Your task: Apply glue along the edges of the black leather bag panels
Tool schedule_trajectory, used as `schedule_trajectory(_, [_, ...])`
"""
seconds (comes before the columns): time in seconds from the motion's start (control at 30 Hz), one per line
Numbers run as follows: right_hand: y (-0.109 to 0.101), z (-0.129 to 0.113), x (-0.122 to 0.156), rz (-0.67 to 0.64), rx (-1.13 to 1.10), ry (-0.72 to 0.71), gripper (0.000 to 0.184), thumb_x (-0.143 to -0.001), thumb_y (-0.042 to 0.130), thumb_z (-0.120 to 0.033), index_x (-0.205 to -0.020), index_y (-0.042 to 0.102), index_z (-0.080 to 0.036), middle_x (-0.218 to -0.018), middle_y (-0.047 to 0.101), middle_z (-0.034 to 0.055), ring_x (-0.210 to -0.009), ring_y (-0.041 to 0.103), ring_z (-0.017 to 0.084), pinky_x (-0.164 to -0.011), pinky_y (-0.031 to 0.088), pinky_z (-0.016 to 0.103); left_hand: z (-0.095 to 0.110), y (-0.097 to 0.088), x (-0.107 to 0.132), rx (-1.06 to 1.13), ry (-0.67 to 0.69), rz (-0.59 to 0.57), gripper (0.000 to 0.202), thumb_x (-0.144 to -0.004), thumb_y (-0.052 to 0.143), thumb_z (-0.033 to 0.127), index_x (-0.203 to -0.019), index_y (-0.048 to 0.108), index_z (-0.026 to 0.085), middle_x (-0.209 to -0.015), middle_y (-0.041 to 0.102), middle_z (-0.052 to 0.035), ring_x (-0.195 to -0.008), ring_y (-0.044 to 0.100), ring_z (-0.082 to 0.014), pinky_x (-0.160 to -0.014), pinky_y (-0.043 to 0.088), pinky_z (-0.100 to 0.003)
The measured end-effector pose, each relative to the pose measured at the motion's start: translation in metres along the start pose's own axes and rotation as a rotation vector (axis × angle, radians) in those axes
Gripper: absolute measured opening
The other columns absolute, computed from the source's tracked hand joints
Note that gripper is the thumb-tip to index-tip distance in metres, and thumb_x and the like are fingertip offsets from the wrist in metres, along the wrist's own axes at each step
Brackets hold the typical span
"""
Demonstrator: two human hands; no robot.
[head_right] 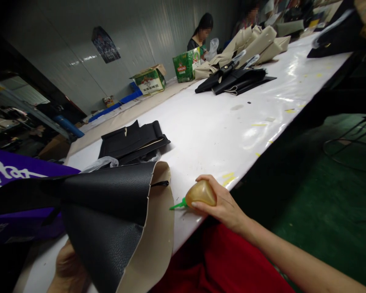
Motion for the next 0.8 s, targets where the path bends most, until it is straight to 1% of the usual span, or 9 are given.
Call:
schedule_trajectory(0.07, [-0.006,0.001,-0.011,0.054,0.022,-0.034,0.049,-0.082,0.070,-0.047,-0.119,0.045,-0.028,-0.107,0.055,0.0011,-0.094,0.057,0.023,-0.086,0.045,0.033,0.000,0.001,0.000,-0.002,-0.004,-0.001,0.033,-0.042,0.088,0.016,-0.071,0.075,0.025,-0.064,0.072,0.0046,-0.054,0.064,-0.0145,-0.053,0.057,-0.021])
schedule_trajectory(0.17, [-0.007,0.002,-0.012,0.057,0.022,-0.043,0.049,-0.082,0.070,-0.046,-0.120,0.045,-0.028,-0.107,0.054,0.0006,-0.093,0.057,0.022,-0.086,0.045,0.032,0.000,0.000,-0.003,-0.008,-0.012,-0.012,0.034,-0.040,0.090,0.017,-0.069,0.075,0.025,-0.065,0.073,0.0035,-0.053,0.065,-0.0157,-0.051,0.057,-0.022])
schedule_trajectory(0.27, [-0.001,0.005,0.000,-0.019,-0.028,0.017,0.049,-0.082,0.070,-0.047,-0.119,0.044,-0.027,-0.100,0.056,-0.0004,-0.087,0.058,0.020,-0.079,0.046,0.030,0.002,-0.003,-0.007,0.000,0.004,0.007,0.036,-0.036,0.090,0.018,-0.068,0.075,0.024,-0.061,0.072,0.0024,-0.051,0.064,-0.0162,-0.049,0.057,-0.023])
schedule_trajectory(0.33, [0.007,0.004,0.008,-0.104,-0.076,0.048,0.049,-0.081,0.070,-0.048,-0.118,0.044,-0.027,-0.097,0.056,-0.0007,-0.083,0.058,0.020,-0.075,0.046,0.029,0.003,-0.005,-0.009,0.007,0.024,0.031,0.035,-0.032,0.090,0.018,-0.063,0.074,0.022,-0.056,0.070,0.0016,-0.046,0.062,-0.0158,-0.047,0.057,-0.024])
schedule_trajectory(0.4, [0.011,0.003,0.010,-0.147,-0.096,0.052,0.049,-0.082,0.069,-0.048,-0.117,0.044,-0.027,-0.096,0.056,-0.0008,-0.083,0.058,0.020,-0.075,0.046,0.029,0.004,-0.007,-0.009,0.009,0.029,0.039,0.032,-0.030,0.089,0.017,-0.057,0.072,0.020,-0.054,0.069,0.0009,-0.044,0.061,-0.0156,-0.046,0.056,-0.024])
schedule_trajectory(0.43, [0.010,0.002,0.008,-0.136,-0.086,0.046,0.049,-0.082,0.069,-0.048,-0.118,0.044,-0.027,-0.097,0.056,-0.0007,-0.084,0.057,0.020,-0.076,0.046,0.030,0.003,-0.007,-0.010,0.007,0.024,0.038,0.031,-0.031,0.089,0.016,-0.056,0.071,0.020,-0.054,0.069,0.0007,-0.045,0.061,-0.0157,-0.046,0.056,-0.024])
schedule_trajectory(0.6, [-0.007,0.000,-0.018,0.026,0.012,-0.039,0.050,-0.082,0.070,-0.047,-0.120,0.044,-0.028,-0.104,0.054,0.0002,-0.090,0.056,0.021,-0.083,0.044,0.032,0.003,-0.006,-0.011,0.002,0.015,0.007,0.029,-0.034,0.088,0.015,-0.057,0.071,0.019,-0.055,0.069,0.0001,-0.046,0.061,-0.0156,-0.051,0.057,-0.026])
schedule_trajectory(0.67, [-0.010,-0.002,-0.028,0.048,0.028,-0.069,0.050,-0.082,0.070,-0.047,-0.120,0.045,-0.028,-0.106,0.054,0.0000,-0.091,0.056,0.021,-0.084,0.044,0.032,0.004,-0.003,-0.012,-0.003,0.010,-0.003,0.029,-0.033,0.088,0.015,-0.055,0.070,0.019,-0.053,0.067,-0.0003,-0.044,0.060,-0.0156,-0.048,0.056,-0.026])
schedule_trajectory(0.8, [-0.017,-0.004,-0.036,0.082,0.040,-0.102,0.050,-0.081,0.072,-0.047,-0.119,0.046,-0.029,-0.112,0.053,0.0001,-0.095,0.056,0.021,-0.087,0.043,0.032,0.008,0.001,-0.013,-0.006,0.018,0.033,0.031,-0.030,0.088,0.013,-0.054,0.069,0.018,-0.054,0.068,-0.0011,-0.043,0.059,-0.0154,-0.046,0.055,-0.026])
Point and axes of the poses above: each hand's wrist, its own x-axis away from the middle knuckle, its own y-axis out of the palm, z = x × y, the point moved 9 cm from there along -x, towards the middle knuckle
